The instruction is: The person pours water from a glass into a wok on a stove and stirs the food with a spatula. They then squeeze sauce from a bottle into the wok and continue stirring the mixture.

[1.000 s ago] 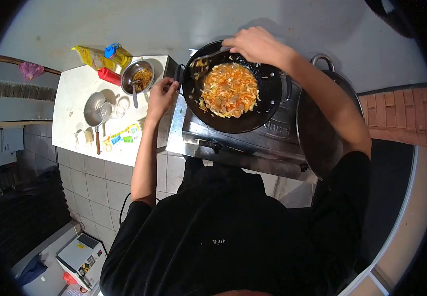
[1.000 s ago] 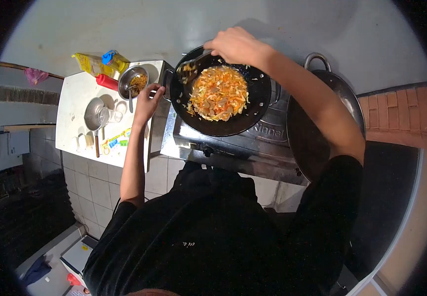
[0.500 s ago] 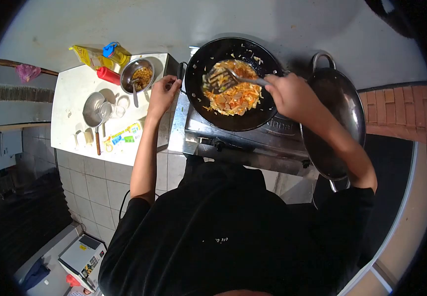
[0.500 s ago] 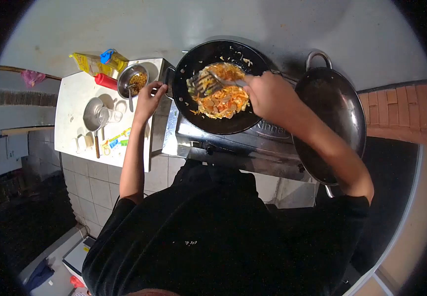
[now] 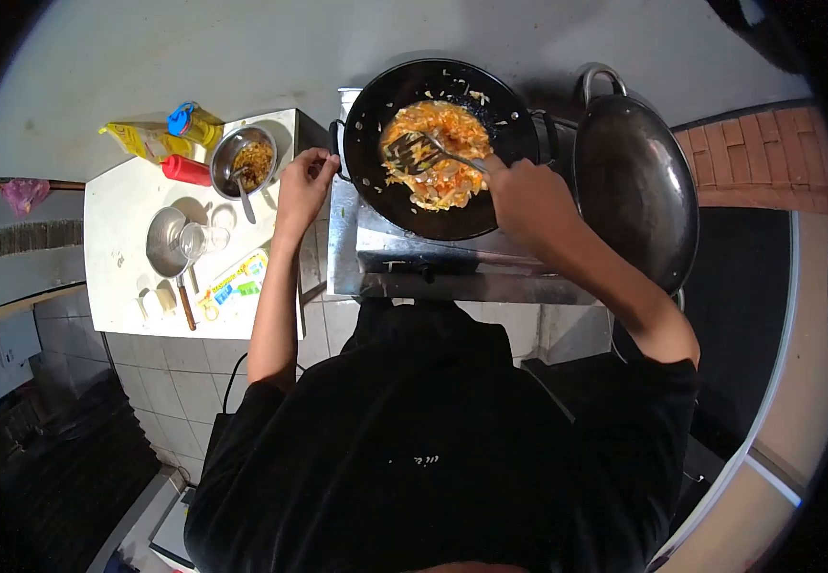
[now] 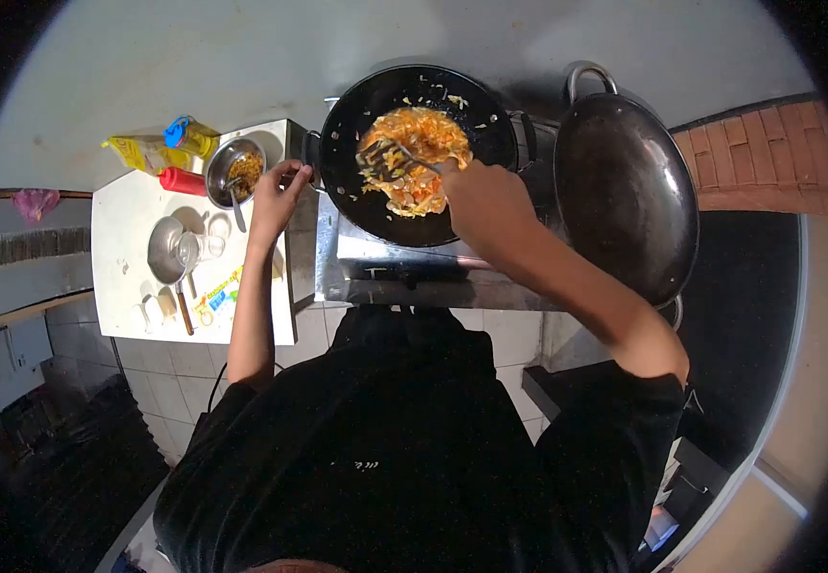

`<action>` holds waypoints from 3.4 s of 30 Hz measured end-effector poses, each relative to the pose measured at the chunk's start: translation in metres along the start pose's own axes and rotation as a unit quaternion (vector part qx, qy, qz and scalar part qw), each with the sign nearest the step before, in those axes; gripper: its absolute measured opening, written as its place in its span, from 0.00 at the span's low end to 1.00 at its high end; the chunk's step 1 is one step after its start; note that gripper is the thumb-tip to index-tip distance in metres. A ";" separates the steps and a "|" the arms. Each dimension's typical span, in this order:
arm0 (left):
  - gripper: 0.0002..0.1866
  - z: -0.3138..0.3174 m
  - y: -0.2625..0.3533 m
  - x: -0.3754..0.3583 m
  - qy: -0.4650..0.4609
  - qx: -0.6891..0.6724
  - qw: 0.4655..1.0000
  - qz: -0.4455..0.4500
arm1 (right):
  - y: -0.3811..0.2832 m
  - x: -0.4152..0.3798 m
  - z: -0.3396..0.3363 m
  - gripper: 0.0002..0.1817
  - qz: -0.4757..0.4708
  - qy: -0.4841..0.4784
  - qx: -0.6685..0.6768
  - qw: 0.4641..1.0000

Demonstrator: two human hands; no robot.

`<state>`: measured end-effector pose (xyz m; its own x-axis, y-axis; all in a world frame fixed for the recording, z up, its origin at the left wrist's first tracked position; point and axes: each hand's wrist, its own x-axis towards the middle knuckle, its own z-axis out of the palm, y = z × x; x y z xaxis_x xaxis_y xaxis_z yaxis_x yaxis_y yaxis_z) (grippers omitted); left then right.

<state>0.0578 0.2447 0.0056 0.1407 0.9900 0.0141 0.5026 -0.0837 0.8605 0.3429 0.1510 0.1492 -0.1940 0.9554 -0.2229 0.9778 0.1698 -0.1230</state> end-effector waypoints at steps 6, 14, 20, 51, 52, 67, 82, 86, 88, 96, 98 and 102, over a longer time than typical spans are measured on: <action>0.18 -0.002 0.001 -0.001 -0.001 0.010 1.000 -0.022 | -0.029 -0.010 0.020 0.16 -0.035 0.013 -0.020 0.999; 0.17 -0.004 -0.002 0.000 -0.020 -0.007 1.000 -0.020 | -0.003 -0.049 0.002 0.25 0.071 0.053 -0.075 0.993; 0.17 -0.005 0.001 0.001 -0.025 -0.003 0.999 -0.029 | -0.034 -0.063 0.035 0.28 0.091 -0.026 -0.072 0.993; 0.15 0.007 0.001 -0.004 0.036 -0.009 0.999 -0.009 | 0.064 0.071 -0.054 0.07 -0.082 0.146 -0.172 0.971; 0.14 0.006 0.003 -0.004 0.033 -0.006 0.999 -0.011 | 0.061 0.071 -0.051 0.08 -0.082 0.148 -0.177 0.970; 0.14 0.006 0.003 -0.005 0.032 -0.021 0.999 -0.020 | 0.061 0.101 -0.012 0.10 -0.112 0.005 -0.067 0.991; 0.14 0.004 0.008 -0.004 0.026 -0.019 0.999 -0.027 | 0.115 0.092 0.047 0.12 -0.071 -0.032 0.167 0.983; 0.14 0.003 0.007 -0.004 0.020 -0.013 0.999 -0.031 | 0.062 0.031 0.002 0.13 -0.003 -0.019 0.075 0.997; 0.14 0.006 0.002 -0.004 0.025 -0.020 0.999 -0.026 | 0.059 0.027 -0.011 0.12 -0.005 -0.018 0.091 0.996; 0.15 0.006 -0.006 0.000 0.002 -0.006 1.000 -0.030 | 0.096 0.069 0.034 0.12 -0.002 -0.082 0.187 0.979; 0.15 0.004 -0.003 0.001 0.004 -0.011 1.000 -0.025 | 0.098 0.066 0.013 0.12 0.017 0.017 0.094 0.995; 0.14 0.007 -0.003 -0.001 0.009 -0.033 0.999 -0.021 | 0.116 0.064 -0.027 0.12 0.099 -0.006 0.002 0.995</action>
<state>0.0620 0.2428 -0.0007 0.1049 0.9944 -0.0150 0.4505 -0.0341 0.8921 0.4460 0.2387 0.1471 0.0016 0.9671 -0.2542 0.9966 -0.0224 -0.0791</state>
